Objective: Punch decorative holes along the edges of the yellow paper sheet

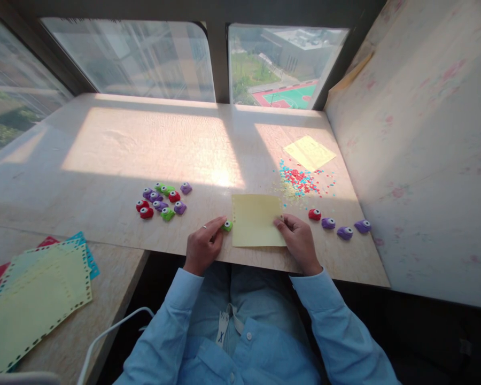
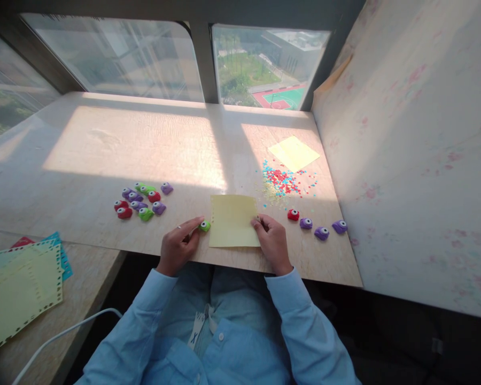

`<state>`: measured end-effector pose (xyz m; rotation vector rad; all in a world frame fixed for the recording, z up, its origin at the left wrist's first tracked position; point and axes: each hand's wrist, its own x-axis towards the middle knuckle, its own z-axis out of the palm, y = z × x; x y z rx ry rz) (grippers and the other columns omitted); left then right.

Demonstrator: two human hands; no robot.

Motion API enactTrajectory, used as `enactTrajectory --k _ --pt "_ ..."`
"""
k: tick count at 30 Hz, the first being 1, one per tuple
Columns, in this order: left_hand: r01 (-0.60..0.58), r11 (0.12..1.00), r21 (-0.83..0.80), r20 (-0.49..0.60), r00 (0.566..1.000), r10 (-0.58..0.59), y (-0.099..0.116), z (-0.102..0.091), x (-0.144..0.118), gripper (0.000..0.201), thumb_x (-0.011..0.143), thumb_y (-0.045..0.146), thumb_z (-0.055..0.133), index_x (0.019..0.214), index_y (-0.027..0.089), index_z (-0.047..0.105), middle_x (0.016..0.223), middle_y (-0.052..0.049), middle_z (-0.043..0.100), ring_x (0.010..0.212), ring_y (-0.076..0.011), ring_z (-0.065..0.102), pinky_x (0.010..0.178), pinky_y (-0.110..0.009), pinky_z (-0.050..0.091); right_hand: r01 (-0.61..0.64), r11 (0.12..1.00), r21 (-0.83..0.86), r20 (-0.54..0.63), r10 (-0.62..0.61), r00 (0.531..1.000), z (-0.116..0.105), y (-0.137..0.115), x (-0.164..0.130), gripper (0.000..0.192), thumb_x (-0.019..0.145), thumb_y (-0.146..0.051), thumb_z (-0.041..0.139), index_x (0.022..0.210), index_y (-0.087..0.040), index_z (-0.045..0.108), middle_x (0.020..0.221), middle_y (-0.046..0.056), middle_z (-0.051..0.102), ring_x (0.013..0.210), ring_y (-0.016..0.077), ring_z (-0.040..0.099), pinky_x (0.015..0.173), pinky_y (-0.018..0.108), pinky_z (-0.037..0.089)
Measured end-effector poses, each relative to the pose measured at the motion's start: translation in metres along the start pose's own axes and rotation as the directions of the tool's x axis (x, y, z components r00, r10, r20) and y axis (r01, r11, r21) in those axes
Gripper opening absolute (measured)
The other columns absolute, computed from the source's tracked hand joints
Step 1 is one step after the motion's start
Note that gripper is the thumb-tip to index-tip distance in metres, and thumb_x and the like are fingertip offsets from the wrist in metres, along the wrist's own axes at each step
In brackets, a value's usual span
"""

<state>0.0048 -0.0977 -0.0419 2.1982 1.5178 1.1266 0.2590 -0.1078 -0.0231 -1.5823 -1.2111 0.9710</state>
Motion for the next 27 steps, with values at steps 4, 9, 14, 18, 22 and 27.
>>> enactTrajectory --k 4,9,14,18,22,27 --pt "-0.004 1.000 -0.006 0.007 1.000 0.004 -0.0001 -0.0002 0.0001 0.033 0.086 0.011 0.055 0.114 0.022 0.070 0.114 -0.007 0.074 0.096 -0.0192 0.073 0.083 -0.030 0.061 0.002 1.000 0.001 0.013 -0.002 1.000 -0.0007 0.0012 -0.0001 0.032 0.083 -0.045 0.060 0.089 -0.016 0.072 0.084 0.005 0.072 0.079 0.0221 0.062 0.070 0.031 0.045" --pt "-0.004 1.000 0.000 0.006 1.000 0.004 0.0011 -0.0008 0.0006 0.033 0.086 0.011 0.055 0.113 0.022 0.070 0.114 -0.006 0.074 0.096 -0.0191 0.073 0.083 -0.030 0.061 -0.002 1.000 0.010 0.018 0.002 1.000 -0.0019 0.0030 0.0001 0.032 0.083 -0.045 0.061 0.088 -0.016 0.072 0.083 0.005 0.071 0.078 0.0218 0.061 0.070 0.031 0.045" --pt "-0.011 1.000 -0.001 0.003 1.000 0.011 0.0011 -0.0007 0.0005 0.032 0.086 0.011 0.055 0.113 0.021 0.070 0.114 -0.006 0.074 0.096 -0.0188 0.073 0.083 -0.030 0.061 0.007 1.000 -0.007 0.021 -0.007 1.000 -0.0034 0.0027 -0.0006 0.032 0.083 -0.046 0.061 0.087 -0.017 0.072 0.081 0.004 0.071 0.075 0.0207 0.061 0.068 0.030 0.045" --pt "-0.002 1.000 0.000 0.009 1.000 0.002 0.0007 -0.0005 -0.0001 0.032 0.087 0.012 0.054 0.112 0.022 0.070 0.114 -0.006 0.074 0.095 -0.0185 0.073 0.083 -0.029 0.061 0.012 1.000 -0.012 0.010 -0.012 1.000 -0.0022 0.0013 -0.0008 0.033 0.082 -0.048 0.061 0.087 -0.017 0.073 0.081 0.004 0.071 0.075 0.0210 0.061 0.068 0.030 0.045" --pt "0.007 1.000 -0.002 0.024 1.000 -0.007 0.0020 -0.0017 0.0004 0.032 0.087 0.013 0.054 0.113 0.022 0.070 0.114 -0.006 0.074 0.096 -0.0191 0.073 0.083 -0.031 0.061 0.010 1.000 -0.004 0.004 -0.010 1.000 0.0003 -0.0009 -0.0001 0.033 0.082 -0.048 0.061 0.086 -0.016 0.072 0.080 0.004 0.071 0.075 0.0210 0.061 0.067 0.030 0.046" --pt "-0.010 1.000 -0.009 0.037 0.999 0.011 0.0051 -0.0040 0.0023 0.027 0.091 0.022 0.055 0.114 0.022 0.070 0.115 -0.007 0.073 0.103 -0.0205 0.071 0.084 -0.032 0.061 -0.010 1.000 0.008 0.048 0.010 0.999 0.0009 -0.0038 -0.0002 0.036 0.081 -0.050 0.062 0.082 -0.016 0.073 0.076 0.003 0.071 0.070 0.0208 0.062 0.062 0.029 0.046"
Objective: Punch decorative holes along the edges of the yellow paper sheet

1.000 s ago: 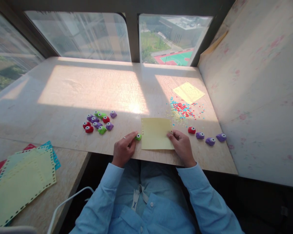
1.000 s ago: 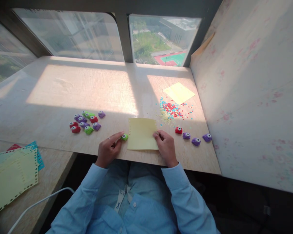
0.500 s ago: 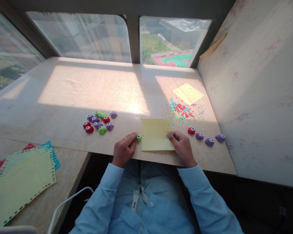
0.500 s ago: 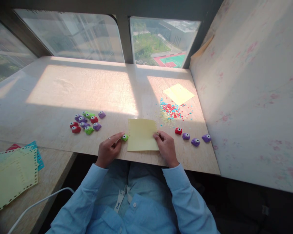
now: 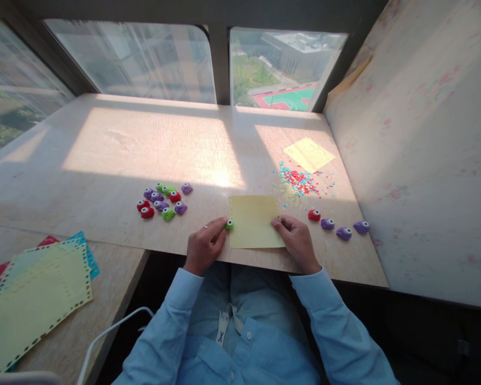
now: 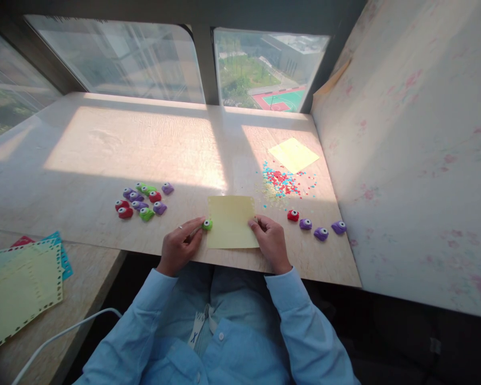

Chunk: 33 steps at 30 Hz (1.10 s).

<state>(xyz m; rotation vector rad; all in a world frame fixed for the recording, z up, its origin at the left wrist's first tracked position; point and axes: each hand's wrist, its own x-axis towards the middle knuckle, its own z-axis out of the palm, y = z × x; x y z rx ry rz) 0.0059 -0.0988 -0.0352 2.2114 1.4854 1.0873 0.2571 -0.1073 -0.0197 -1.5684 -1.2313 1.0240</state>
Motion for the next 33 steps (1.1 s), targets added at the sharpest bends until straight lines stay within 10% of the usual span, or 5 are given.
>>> enactTrajectory --k 10,16,23,33 --pt "0.002 0.999 -0.051 0.013 1.000 -0.001 0.002 -0.001 0.000 0.023 0.092 0.029 0.057 0.108 0.022 0.072 0.111 -0.007 0.075 0.102 -0.0197 0.070 0.086 -0.033 0.059 0.032 0.999 0.017 0.124 -0.033 0.992 -0.006 0.006 0.003 0.051 0.084 -0.057 0.061 0.112 -0.015 0.069 0.095 0.008 0.074 0.088 0.0256 0.069 0.073 0.036 0.056" --pt "0.209 0.963 -0.172 0.012 0.978 -0.210 0.003 -0.007 0.004 0.031 0.090 0.037 0.061 0.111 0.018 0.070 0.110 -0.009 0.073 0.048 -0.0066 0.054 0.050 -0.023 0.051 0.372 0.819 -0.437 -0.095 -0.453 0.886 -0.023 0.001 -0.006 0.044 0.091 -0.046 0.057 0.125 -0.018 0.061 0.116 0.016 0.065 0.100 0.0272 0.063 0.087 0.046 0.053" --pt "0.570 0.729 -0.378 0.163 0.817 -0.554 0.007 -0.008 0.020 0.046 0.087 0.054 0.059 0.110 0.016 0.069 0.089 -0.006 0.074 0.046 -0.0102 0.056 0.040 -0.023 0.046 0.656 0.546 -0.521 0.371 -0.547 0.750 0.006 0.002 0.001 0.037 0.095 -0.038 0.054 0.127 -0.021 0.061 0.142 0.015 0.053 0.134 0.0285 0.046 0.107 0.049 0.041" --pt "0.351 0.937 0.005 0.010 0.936 -0.351 0.032 0.005 0.008 0.020 0.089 0.034 0.063 0.103 0.021 0.069 0.104 -0.006 0.071 0.073 -0.0144 0.065 0.067 -0.027 0.054 0.621 0.506 -0.598 0.399 -0.484 0.779 0.030 0.006 0.000 0.037 0.097 -0.037 0.051 0.128 -0.020 0.061 0.145 0.015 0.053 0.138 0.0291 0.043 0.109 0.049 0.037"
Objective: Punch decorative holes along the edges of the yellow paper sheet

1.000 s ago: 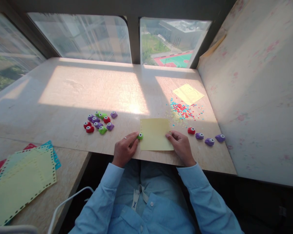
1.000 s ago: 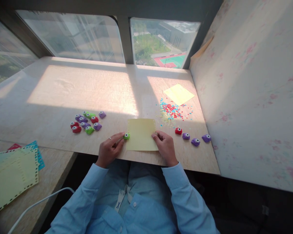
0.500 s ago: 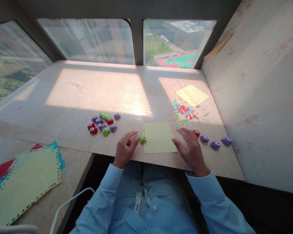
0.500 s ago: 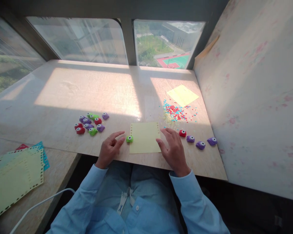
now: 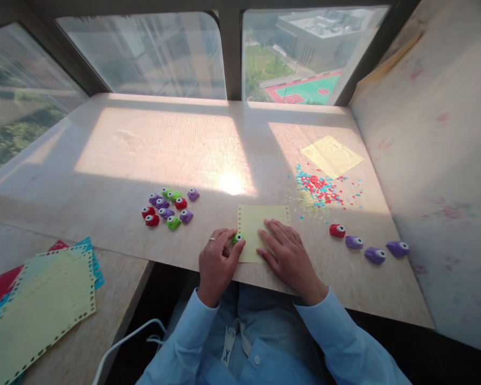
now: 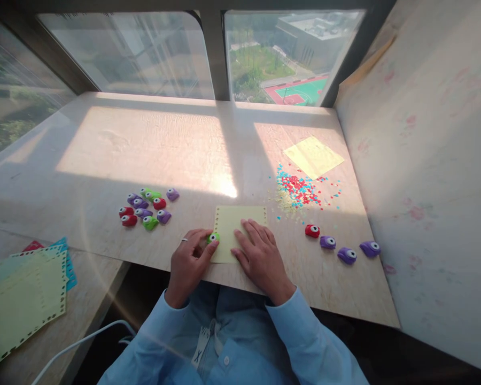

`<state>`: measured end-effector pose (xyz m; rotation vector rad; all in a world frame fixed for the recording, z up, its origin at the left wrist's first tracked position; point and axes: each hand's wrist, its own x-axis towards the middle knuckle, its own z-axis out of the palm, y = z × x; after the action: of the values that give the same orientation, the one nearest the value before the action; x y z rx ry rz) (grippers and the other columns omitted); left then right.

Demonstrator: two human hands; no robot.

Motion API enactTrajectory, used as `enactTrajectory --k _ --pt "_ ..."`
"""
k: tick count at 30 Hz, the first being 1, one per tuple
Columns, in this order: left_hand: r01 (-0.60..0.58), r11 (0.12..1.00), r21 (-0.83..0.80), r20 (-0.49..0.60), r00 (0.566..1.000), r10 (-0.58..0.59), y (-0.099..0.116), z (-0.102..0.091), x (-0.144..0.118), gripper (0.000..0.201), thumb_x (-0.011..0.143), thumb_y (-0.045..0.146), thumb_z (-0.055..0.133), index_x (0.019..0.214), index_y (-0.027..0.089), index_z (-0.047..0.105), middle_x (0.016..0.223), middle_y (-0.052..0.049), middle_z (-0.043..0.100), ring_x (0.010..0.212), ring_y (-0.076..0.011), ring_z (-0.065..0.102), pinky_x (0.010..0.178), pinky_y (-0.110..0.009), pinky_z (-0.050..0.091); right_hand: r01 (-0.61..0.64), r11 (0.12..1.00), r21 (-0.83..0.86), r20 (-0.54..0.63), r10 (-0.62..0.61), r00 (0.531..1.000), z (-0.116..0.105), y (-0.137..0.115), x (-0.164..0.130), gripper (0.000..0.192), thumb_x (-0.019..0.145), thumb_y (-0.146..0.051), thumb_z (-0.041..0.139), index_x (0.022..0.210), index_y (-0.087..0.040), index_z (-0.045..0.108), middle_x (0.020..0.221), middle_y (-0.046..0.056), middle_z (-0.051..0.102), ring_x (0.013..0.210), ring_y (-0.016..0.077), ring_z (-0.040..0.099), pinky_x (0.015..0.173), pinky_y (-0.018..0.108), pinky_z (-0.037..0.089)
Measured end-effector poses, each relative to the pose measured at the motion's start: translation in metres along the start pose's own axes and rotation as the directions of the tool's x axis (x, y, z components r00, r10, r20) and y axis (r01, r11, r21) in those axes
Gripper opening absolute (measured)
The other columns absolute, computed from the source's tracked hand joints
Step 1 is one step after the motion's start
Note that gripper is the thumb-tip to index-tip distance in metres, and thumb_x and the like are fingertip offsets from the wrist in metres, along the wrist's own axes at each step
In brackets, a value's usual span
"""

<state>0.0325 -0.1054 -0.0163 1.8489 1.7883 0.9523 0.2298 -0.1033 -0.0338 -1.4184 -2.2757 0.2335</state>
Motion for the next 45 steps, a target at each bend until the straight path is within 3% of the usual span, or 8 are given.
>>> enactTrajectory --k 8,24,30,35,41,45 --pt "-0.021 0.998 -0.051 0.029 0.999 0.022 -0.007 -0.003 -0.002 0.023 0.090 0.033 0.062 0.109 0.023 0.068 0.109 -0.007 0.072 0.090 -0.0190 0.069 0.074 -0.030 0.058 -0.033 0.999 0.041 0.025 0.032 0.999 -0.004 -0.001 0.001 0.039 0.096 -0.037 0.052 0.131 -0.023 0.060 0.146 0.013 0.052 0.139 0.0293 0.042 0.110 0.050 0.036" --pt "-0.037 0.999 0.000 0.021 0.999 0.037 -0.007 -0.002 0.006 0.022 0.089 0.035 0.064 0.106 0.023 0.071 0.108 -0.006 0.073 0.084 -0.0178 0.070 0.068 -0.027 0.058 -0.049 0.996 0.071 0.046 0.045 0.998 -0.005 0.001 0.001 0.038 0.096 -0.036 0.052 0.131 -0.023 0.060 0.147 0.012 0.051 0.139 0.0292 0.041 0.110 0.050 0.036" --pt "0.002 0.997 -0.079 0.083 0.997 0.005 -0.010 -0.007 0.006 0.023 0.087 0.034 0.067 0.108 0.024 0.071 0.113 -0.006 0.071 0.061 -0.0097 0.063 0.055 -0.023 0.054 -0.049 0.997 0.062 0.048 0.046 0.998 -0.006 0.001 0.002 0.038 0.096 -0.037 0.052 0.129 -0.022 0.061 0.147 0.013 0.051 0.139 0.0286 0.042 0.110 0.048 0.036" --pt "0.016 0.996 -0.093 0.109 0.994 -0.006 -0.010 -0.009 0.005 0.024 0.087 0.031 0.066 0.109 0.023 0.070 0.114 -0.006 0.070 0.074 -0.0125 0.066 0.060 -0.023 0.055 -0.041 0.997 0.060 0.039 0.039 0.998 -0.007 0.001 0.002 0.037 0.096 -0.036 0.053 0.128 -0.020 0.061 0.145 0.014 0.052 0.138 0.0286 0.042 0.109 0.049 0.037" --pt "0.031 0.991 -0.127 0.113 0.993 -0.017 -0.011 -0.011 0.005 0.022 0.086 0.031 0.068 0.106 0.022 0.071 0.110 -0.005 0.071 0.068 -0.0101 0.064 0.058 -0.022 0.054 -0.023 0.999 0.033 0.033 0.022 0.999 -0.006 0.001 0.002 0.036 0.096 -0.036 0.054 0.126 -0.018 0.061 0.145 0.014 0.052 0.138 0.0286 0.042 0.108 0.048 0.037" --pt "0.024 0.989 -0.144 0.118 0.993 -0.007 -0.013 -0.010 0.004 0.022 0.087 0.031 0.067 0.107 0.022 0.072 0.110 -0.006 0.071 0.078 -0.0133 0.067 0.061 -0.023 0.054 -0.024 0.999 0.036 0.029 0.023 0.999 -0.006 0.001 0.001 0.036 0.096 -0.036 0.054 0.126 -0.018 0.061 0.145 0.014 0.052 0.138 0.0285 0.042 0.109 0.048 0.037"
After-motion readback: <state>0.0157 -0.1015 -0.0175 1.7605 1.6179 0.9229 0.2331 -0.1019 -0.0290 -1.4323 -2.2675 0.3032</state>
